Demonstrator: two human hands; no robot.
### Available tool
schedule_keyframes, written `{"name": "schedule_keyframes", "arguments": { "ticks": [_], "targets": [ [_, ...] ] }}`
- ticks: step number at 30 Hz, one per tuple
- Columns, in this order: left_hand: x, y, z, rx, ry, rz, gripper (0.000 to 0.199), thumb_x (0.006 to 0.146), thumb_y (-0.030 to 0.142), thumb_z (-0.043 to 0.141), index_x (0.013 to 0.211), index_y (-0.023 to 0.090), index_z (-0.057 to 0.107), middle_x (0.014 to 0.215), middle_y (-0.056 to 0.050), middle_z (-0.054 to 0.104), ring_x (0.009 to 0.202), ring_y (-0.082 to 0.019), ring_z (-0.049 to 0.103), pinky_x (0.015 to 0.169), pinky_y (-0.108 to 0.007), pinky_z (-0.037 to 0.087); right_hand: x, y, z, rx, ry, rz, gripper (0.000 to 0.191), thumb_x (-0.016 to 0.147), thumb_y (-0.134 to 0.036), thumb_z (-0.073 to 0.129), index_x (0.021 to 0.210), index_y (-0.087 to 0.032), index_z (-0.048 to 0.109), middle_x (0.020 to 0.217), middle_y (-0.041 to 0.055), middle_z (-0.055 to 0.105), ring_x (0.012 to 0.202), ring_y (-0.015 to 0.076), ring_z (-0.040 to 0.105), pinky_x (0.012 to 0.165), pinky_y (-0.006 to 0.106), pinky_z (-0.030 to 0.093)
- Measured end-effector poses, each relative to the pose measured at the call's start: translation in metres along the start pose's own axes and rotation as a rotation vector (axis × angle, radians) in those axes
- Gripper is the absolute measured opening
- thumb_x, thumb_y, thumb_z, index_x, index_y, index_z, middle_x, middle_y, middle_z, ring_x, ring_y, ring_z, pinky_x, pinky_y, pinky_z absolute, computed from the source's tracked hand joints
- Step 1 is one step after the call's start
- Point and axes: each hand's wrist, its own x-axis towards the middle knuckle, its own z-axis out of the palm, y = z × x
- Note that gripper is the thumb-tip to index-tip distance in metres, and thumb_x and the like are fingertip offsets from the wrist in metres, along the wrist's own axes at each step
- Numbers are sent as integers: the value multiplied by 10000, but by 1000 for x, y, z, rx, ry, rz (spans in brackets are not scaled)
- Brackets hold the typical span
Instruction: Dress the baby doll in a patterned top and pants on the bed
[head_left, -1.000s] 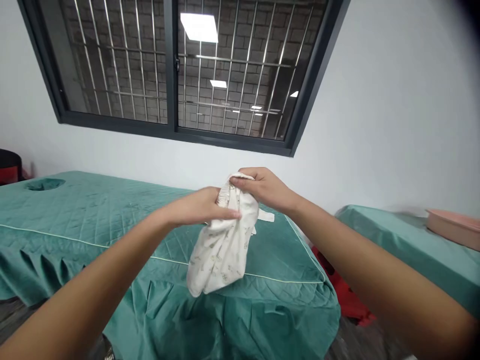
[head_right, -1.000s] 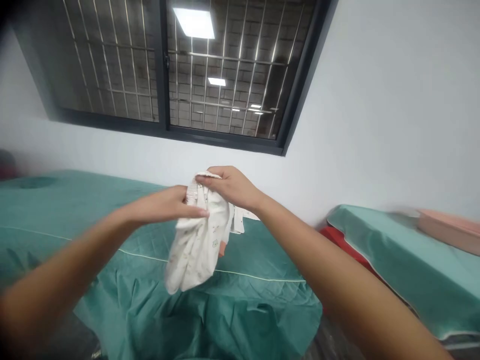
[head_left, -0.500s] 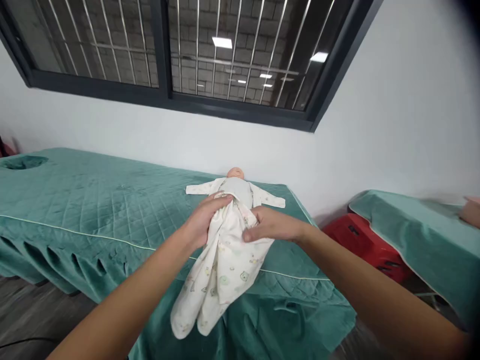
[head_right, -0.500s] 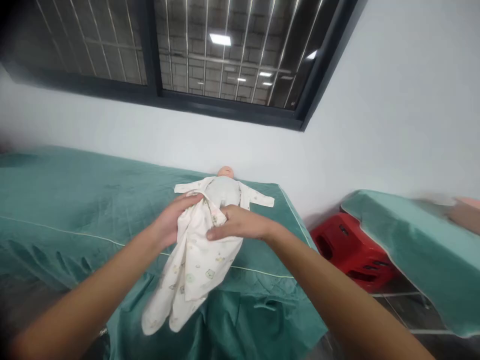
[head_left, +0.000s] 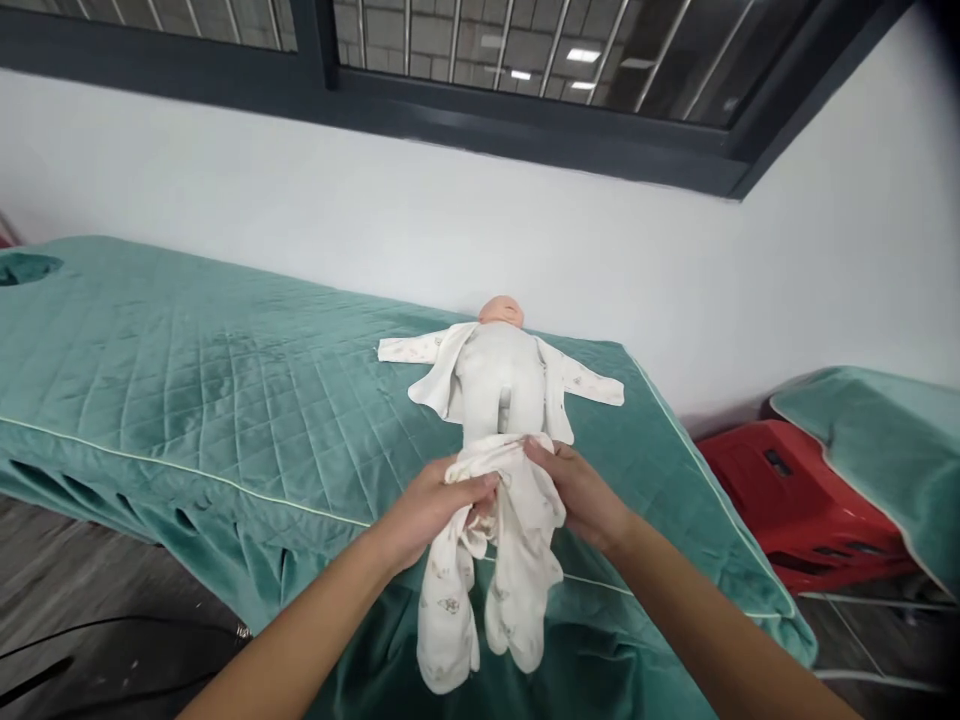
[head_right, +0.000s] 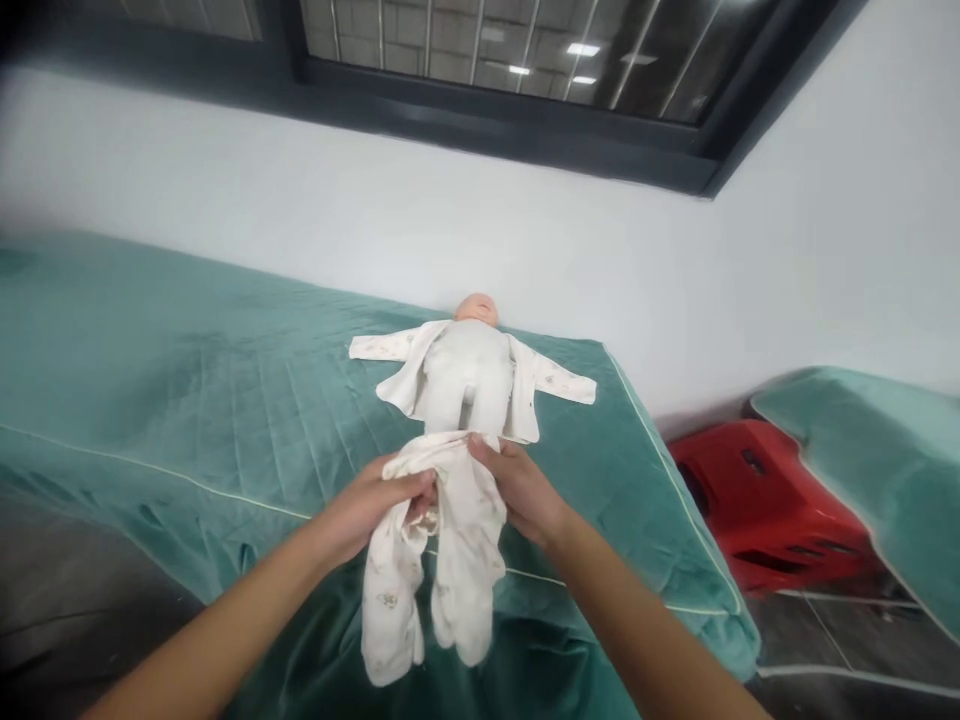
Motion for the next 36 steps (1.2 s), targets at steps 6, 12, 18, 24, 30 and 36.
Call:
{"name": "schedule_keyframes", "arguments": {
  "ticks": [6,12,18,24,30,36],
  "targets": [
    [9,-3,-1,-161,76,-10,387,788,470,734,1045,183,692,806,-28,674,725,-153,605,713,-271,479,-5,-11,0,-37,27,-17,356,846,-448,696,1057,-162,729,868,80,761,788,211,709,774,328,541],
    [-4,-10,22,80,-321,-208,522,608,370,875,1089,238,723,1007,-52,722,951,-251,661,851,-343,522,-10,-17,-14,39,140,-21,342,838,-528,668,826,-187,697,694,45,705,562,169,633,551,280,516],
    [-2,-17,17,-46,-104,-136,410,664,357,841,1029,196,745,1034,-80,731,987,-268,667,890,-360,513,-35,12,-26,-68,-79,149,433,759,-577,730,859,-155,722,711,43,697,630,166,650,606,269,519],
    [-4,-21,11,-185,-66,-169,474,670,301,845,1096,134,718,990,-102,723,916,-234,673,840,-322,516,-54,34,1,-193,-367,198,403,653,-378,858,973,-156,754,948,74,736,924,240,682,823,335,524],
    [-42,-35,9,-6,-271,-405,422,630,288,878,1008,150,750,1000,-79,738,896,-201,671,849,-307,524,-72,49,3,130,-27,96,358,761,-394,772,1041,-176,730,1015,89,745,898,221,700,831,335,529],
    [-59,-68,28,-91,-195,-411,424,592,299,892,961,136,759,924,-79,738,817,-195,674,797,-303,536,-96,73,-4,263,41,137,365,810,-435,714,1079,-188,714,945,94,756,845,233,718,839,355,532]
  ]
}}
